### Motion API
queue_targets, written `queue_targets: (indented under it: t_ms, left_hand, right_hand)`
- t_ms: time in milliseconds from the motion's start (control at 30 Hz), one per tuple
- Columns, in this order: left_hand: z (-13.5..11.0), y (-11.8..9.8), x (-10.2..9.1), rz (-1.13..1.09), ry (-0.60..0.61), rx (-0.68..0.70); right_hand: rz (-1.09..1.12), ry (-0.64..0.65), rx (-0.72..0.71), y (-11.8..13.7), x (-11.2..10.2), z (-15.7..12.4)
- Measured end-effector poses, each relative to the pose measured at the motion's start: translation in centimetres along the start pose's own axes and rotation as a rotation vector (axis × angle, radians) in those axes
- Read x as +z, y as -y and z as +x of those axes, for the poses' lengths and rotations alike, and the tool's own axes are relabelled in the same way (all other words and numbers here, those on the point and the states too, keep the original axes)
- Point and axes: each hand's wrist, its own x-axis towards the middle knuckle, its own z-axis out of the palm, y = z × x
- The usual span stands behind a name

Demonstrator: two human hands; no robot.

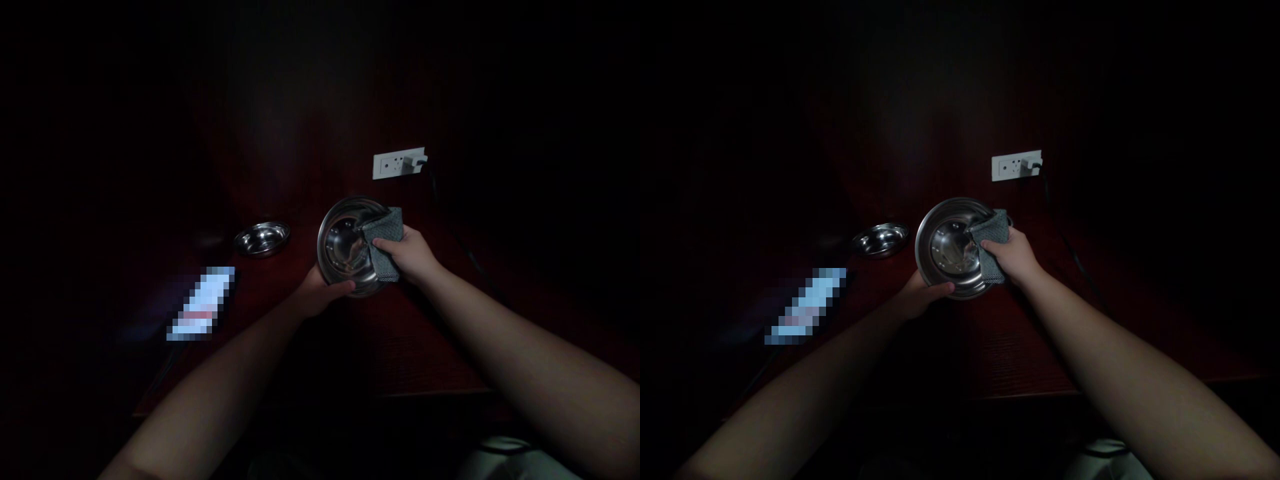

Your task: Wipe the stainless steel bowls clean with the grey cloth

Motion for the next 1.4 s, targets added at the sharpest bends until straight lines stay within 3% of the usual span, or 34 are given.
queue_targets:
  t_ms: [167, 1267, 1400]
  left_hand:
    - [-0.1, -0.2, 0.0, 0.008, 0.003, 0.012]
    - [0.0, -0.6, 0.2, 0.045, 0.02, 0.04]
    - [-0.1, -0.5, 0.2, 0.071, -0.006, 0.022]
  right_hand:
    - [-0.224, -0.016, -0.157, -0.5, -0.5, 0.5]
    - [-0.354, -0.039, -0.208, -0.7, -0.7, 0.7]
    - [-0.334, -0.123, -0.209, -1.2, -0.6, 0.9]
